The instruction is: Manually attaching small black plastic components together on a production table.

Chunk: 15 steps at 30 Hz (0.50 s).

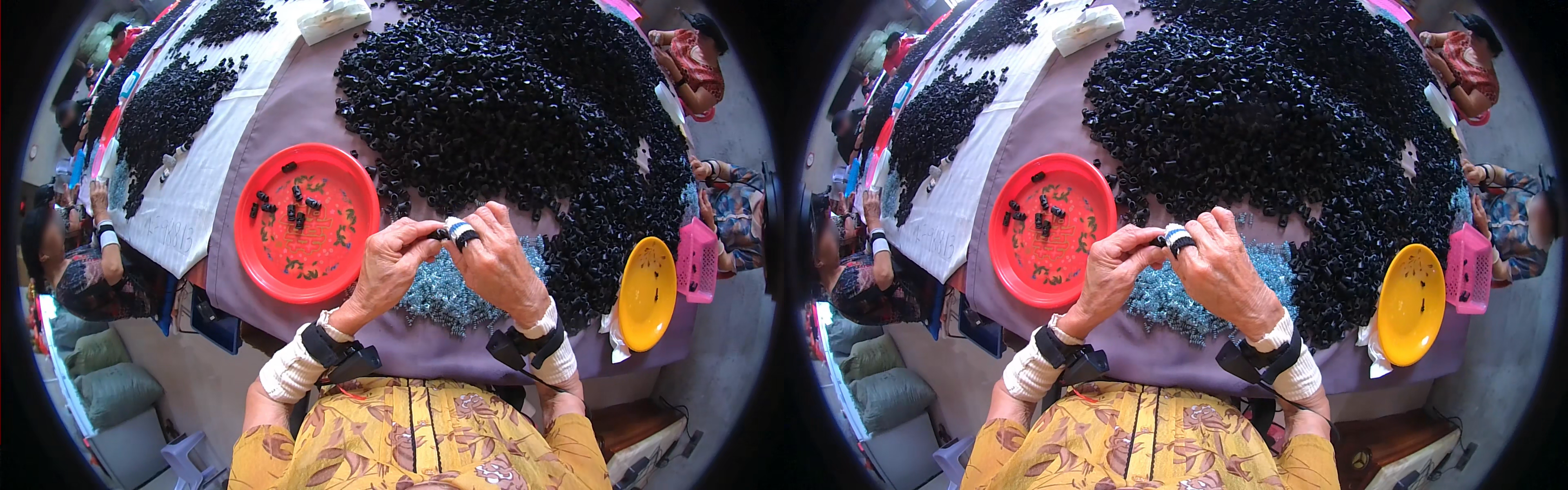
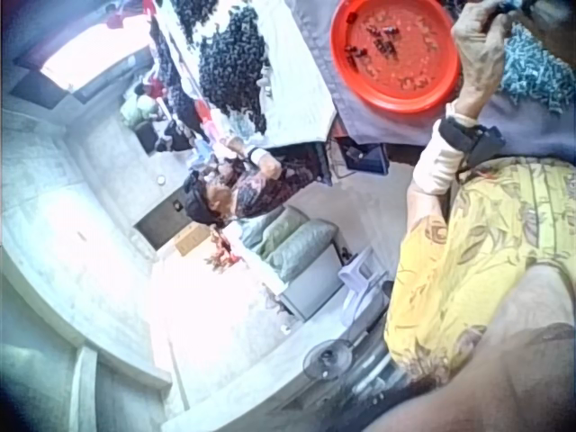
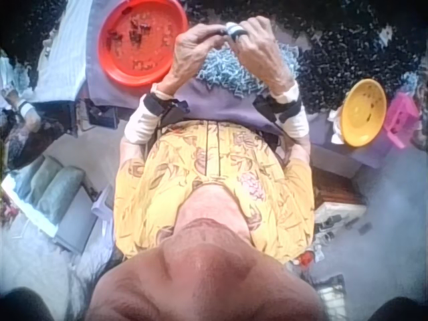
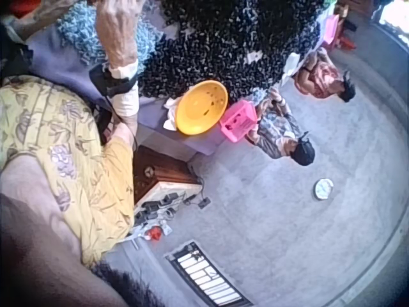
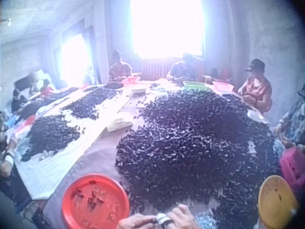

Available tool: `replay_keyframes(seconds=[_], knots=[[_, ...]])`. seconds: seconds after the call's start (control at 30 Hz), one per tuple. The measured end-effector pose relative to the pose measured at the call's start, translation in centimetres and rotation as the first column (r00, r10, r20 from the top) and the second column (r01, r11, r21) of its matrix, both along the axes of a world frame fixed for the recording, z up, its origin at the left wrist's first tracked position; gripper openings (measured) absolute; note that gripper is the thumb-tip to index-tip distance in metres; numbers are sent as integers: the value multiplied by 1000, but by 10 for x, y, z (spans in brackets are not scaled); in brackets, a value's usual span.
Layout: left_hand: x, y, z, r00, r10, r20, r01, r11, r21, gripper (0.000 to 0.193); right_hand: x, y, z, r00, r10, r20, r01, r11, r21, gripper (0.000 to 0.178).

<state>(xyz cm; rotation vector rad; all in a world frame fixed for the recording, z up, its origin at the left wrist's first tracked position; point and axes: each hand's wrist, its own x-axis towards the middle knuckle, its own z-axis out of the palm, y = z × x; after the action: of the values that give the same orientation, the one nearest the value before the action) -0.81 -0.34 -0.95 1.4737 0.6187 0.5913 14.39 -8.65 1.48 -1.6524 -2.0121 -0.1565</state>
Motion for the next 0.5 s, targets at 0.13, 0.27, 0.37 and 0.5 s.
replay_keyframes(seconds=[0.13, 0.27, 0.37, 0.5], knots=[[0, 1, 0, 1000, 2, -23, -2, 1000, -14, 23, 3, -1, 4, 998, -44, -44, 46, 998, 42, 14], [0, 0, -2, 1000, 29, 1, -29, 999, -35, 23, 3, -2, 0, 999, -39, -26, 39, 999, 18, 15], [1, 0, 0, 999, 35, 10, -35, 999, -3, 22, 1, -1, -1, 999, -29, -29, 29, 1000, 1, 15], [-1, 0, -1, 999, 33, 16, -33, 999, 10, 22, 2, 0, 0, 997, 42, -58, -44, 999, -32, 11]])
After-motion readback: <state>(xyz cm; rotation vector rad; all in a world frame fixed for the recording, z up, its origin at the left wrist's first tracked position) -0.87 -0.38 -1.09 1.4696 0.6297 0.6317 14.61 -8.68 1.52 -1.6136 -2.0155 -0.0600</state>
